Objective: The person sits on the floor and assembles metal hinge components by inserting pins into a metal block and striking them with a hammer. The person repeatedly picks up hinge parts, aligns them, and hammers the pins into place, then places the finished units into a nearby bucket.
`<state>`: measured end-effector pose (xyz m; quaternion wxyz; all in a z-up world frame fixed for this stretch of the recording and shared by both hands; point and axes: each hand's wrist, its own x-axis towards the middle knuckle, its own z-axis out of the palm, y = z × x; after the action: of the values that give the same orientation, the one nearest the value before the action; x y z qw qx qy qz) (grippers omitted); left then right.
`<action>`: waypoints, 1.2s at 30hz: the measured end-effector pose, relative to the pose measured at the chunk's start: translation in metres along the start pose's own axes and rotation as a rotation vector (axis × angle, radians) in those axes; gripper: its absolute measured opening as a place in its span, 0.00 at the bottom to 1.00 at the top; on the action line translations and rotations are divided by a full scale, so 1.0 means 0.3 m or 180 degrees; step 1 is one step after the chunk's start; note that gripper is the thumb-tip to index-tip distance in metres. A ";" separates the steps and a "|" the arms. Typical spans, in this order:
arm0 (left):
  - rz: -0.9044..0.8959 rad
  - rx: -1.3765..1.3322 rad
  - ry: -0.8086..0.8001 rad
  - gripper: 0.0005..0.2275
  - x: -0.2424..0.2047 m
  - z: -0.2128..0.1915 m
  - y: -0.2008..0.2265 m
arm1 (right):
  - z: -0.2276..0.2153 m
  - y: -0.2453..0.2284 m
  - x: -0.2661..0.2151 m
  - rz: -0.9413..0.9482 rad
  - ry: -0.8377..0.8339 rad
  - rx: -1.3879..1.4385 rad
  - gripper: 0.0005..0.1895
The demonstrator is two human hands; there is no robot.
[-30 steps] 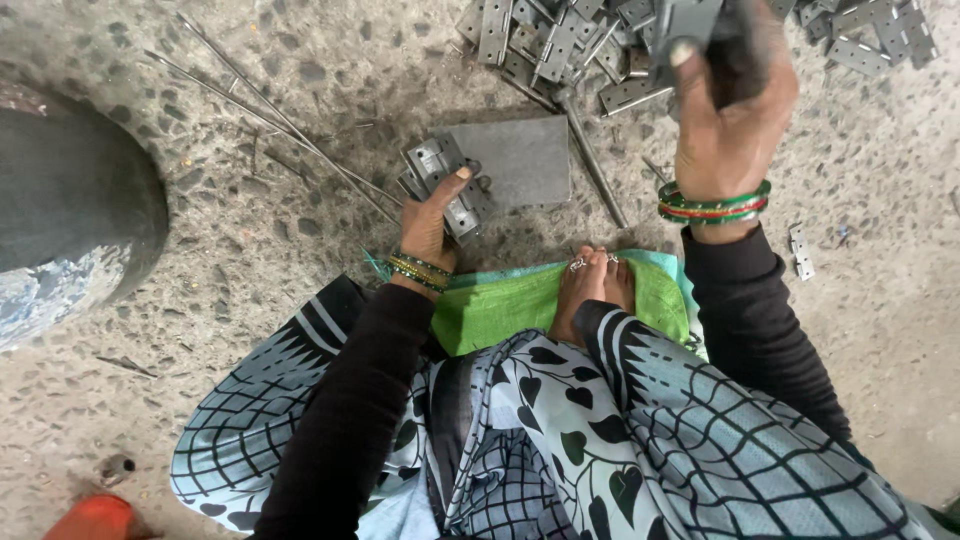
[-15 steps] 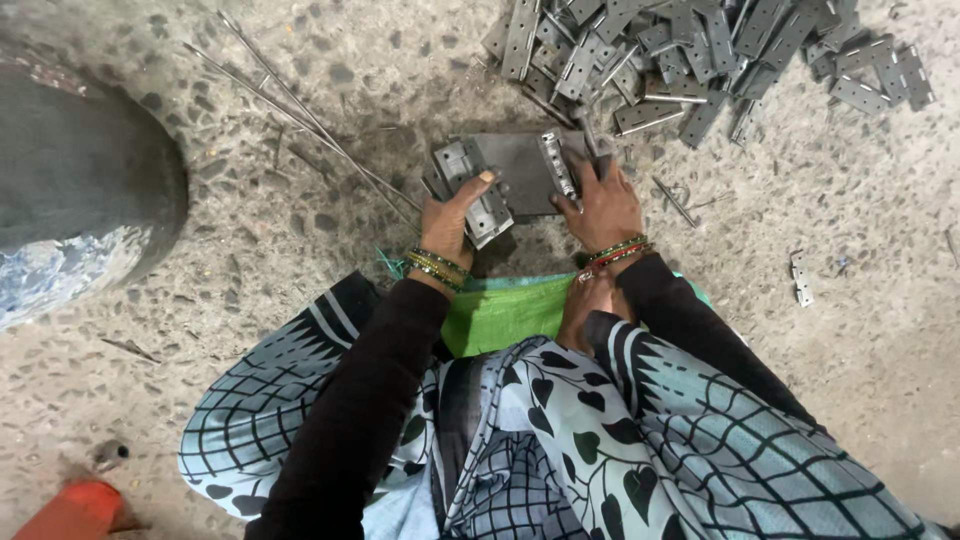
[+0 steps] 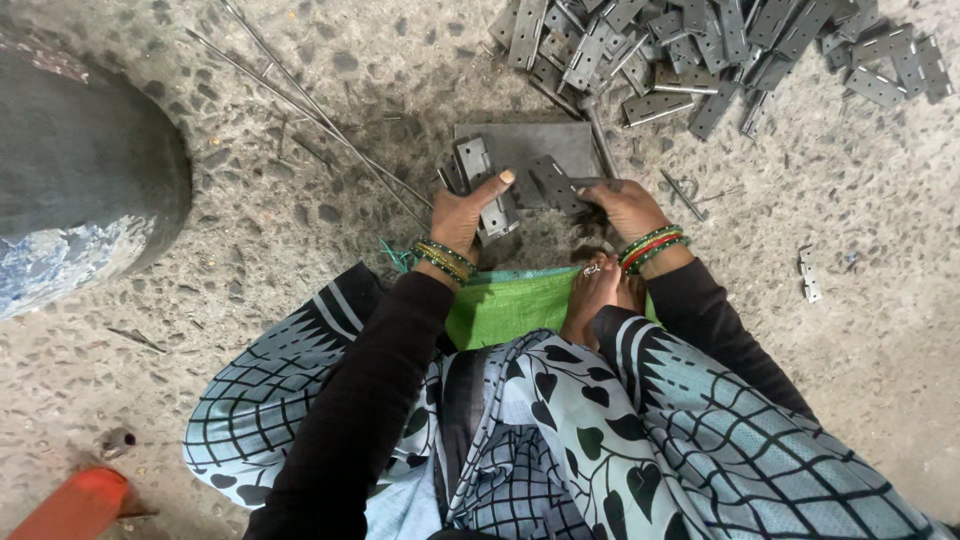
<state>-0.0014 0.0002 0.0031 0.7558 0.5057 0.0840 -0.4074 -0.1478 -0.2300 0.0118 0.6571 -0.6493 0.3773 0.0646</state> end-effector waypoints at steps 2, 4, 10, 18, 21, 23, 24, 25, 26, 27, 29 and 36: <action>-0.0129 0.0427 0.0329 0.48 0.013 -0.007 -0.027 | 0.037 0.006 -0.017 -0.0016 -0.0052 0.0176 0.19; -0.0194 0.0797 0.0513 0.52 0.023 -0.013 -0.041 | 0.091 -0.032 -0.042 0.0226 0.0000 0.0880 0.21; -0.0097 0.0724 0.0204 0.40 0.006 -0.008 -0.008 | 0.166 -0.316 -0.185 -0.0124 -0.0184 0.0246 0.30; -0.0161 0.0346 0.0549 0.37 -0.010 0.002 0.043 | 0.224 -0.318 -0.075 -0.2852 0.1002 -0.0623 0.35; -0.0643 0.0090 0.0644 0.43 0.010 0.012 0.040 | 0.203 -0.233 0.036 -0.1384 0.0902 -0.1953 0.34; -0.0165 0.0005 0.0376 0.45 0.007 -0.012 0.043 | 0.195 -0.164 0.064 -0.1291 0.0855 -0.1500 0.33; 0.0033 -0.0047 0.0221 0.46 -0.005 -0.012 0.029 | 0.176 -0.125 0.048 -0.1268 0.0849 -0.1346 0.32; -0.0089 0.0012 0.0299 0.47 -0.021 -0.016 0.019 | 0.173 -0.089 0.033 -0.1501 0.0807 -0.1322 0.32; -0.0155 0.0071 0.0337 0.47 -0.007 -0.002 0.028 | 0.150 -0.083 0.034 -0.1874 0.0785 -0.1304 0.31; -0.0221 0.0131 0.0376 0.47 0.008 0.012 0.037 | 0.139 -0.082 0.046 -0.2092 0.0782 -0.1307 0.31; -0.0331 0.0366 0.0501 0.48 -0.006 0.005 0.020 | 0.152 -0.040 0.020 -0.1948 0.0816 -0.1591 0.30; -0.0318 0.0566 0.0406 0.47 0.014 -0.011 -0.006 | 0.230 -0.063 -0.068 -0.1187 0.0457 -0.1908 0.26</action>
<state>0.0009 0.0005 -0.0020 0.6798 0.5909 0.1205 -0.4173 -0.1231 -0.1623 0.0299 0.4098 -0.8738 0.2619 0.0056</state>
